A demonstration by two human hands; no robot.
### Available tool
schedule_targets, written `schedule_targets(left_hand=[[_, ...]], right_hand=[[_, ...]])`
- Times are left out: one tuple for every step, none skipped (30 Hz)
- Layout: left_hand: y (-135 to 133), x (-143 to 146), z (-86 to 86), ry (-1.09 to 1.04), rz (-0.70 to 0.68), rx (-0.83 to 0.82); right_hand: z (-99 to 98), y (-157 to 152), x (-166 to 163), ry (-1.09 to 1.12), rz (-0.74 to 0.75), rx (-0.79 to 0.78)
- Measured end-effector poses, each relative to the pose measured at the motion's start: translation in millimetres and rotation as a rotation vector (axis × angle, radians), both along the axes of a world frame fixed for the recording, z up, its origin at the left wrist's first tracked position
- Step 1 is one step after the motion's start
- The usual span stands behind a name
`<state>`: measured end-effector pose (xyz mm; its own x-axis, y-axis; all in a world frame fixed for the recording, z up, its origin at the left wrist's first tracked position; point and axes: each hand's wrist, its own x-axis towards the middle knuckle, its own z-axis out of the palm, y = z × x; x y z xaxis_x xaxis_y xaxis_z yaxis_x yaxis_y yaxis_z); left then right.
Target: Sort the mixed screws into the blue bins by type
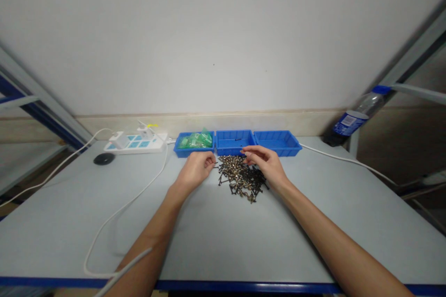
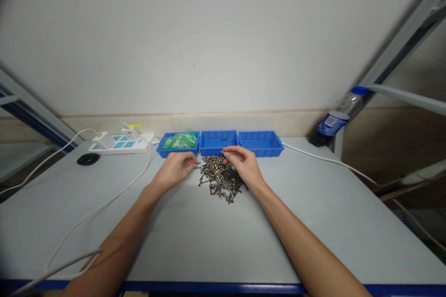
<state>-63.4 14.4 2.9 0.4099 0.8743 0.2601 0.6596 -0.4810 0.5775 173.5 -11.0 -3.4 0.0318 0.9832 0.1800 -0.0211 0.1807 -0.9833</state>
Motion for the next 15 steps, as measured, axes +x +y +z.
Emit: schedule_targets(left_hand=[[-0.4, 1.0, 1.6, -0.042, 0.021, 0.016], [-1.1, 2.6, 3.2, -0.099, 0.032, 0.018], [-2.2, 4.8, 4.8, -0.167, 0.032, 0.008], [-3.6, 7.4, 6.2, -0.238, 0.023, -0.009], [-5.3, 10.2, 7.3, -0.302, 0.010, -0.030], [-7.0, 13.0, 8.2, -0.355, -0.007, -0.047], [-8.8, 15.7, 8.7, -0.391, -0.027, -0.058], [-10.4, 18.0, 8.8, -0.415, -0.046, -0.061], [-11.9, 19.8, 8.8, -0.432, -0.065, -0.063], [-13.2, 21.2, 8.6, -0.443, -0.085, -0.067], [-14.3, 22.3, 8.4, -0.452, -0.104, -0.072], [-15.4, 23.1, 8.3, -0.459, -0.119, -0.077], [-16.3, 23.9, 8.4, -0.464, -0.128, -0.083], [-17.1, 24.7, 8.6, -0.467, -0.132, -0.086], [-17.9, 25.6, 9.0, -0.467, -0.133, -0.086]], right_hand=[[-0.7, -0.2, -0.2, -0.013, 0.003, 0.004], [-1.5, -0.5, -0.5, -0.031, 0.008, 0.009], [-2.4, -1.2, -1.1, -0.053, 0.016, 0.013], [-3.4, -2.1, -2.0, -0.078, 0.031, 0.016], [-4.2, -3.3, -3.1, -0.103, 0.058, 0.017], [-4.8, -4.8, -4.5, -0.125, 0.096, 0.014], [-5.2, -6.3, -6.1, -0.140, 0.143, 0.007], [-5.4, -7.8, -7.7, -0.143, 0.192, -0.004], [-5.4, -9.2, -9.4, -0.132, 0.236, -0.018], [-5.3, -10.3, -11.1, -0.106, 0.267, -0.037], [-5.1, -11.1, -12.6, -0.069, 0.283, -0.059], [-4.7, -11.7, -13.9, -0.027, 0.288, -0.082], [-4.3, -12.1, -14.9, 0.015, 0.286, -0.104], [-3.8, -12.4, -15.7, 0.051, 0.279, -0.121], [-3.2, -12.6, -16.1, 0.077, 0.276, -0.134]])
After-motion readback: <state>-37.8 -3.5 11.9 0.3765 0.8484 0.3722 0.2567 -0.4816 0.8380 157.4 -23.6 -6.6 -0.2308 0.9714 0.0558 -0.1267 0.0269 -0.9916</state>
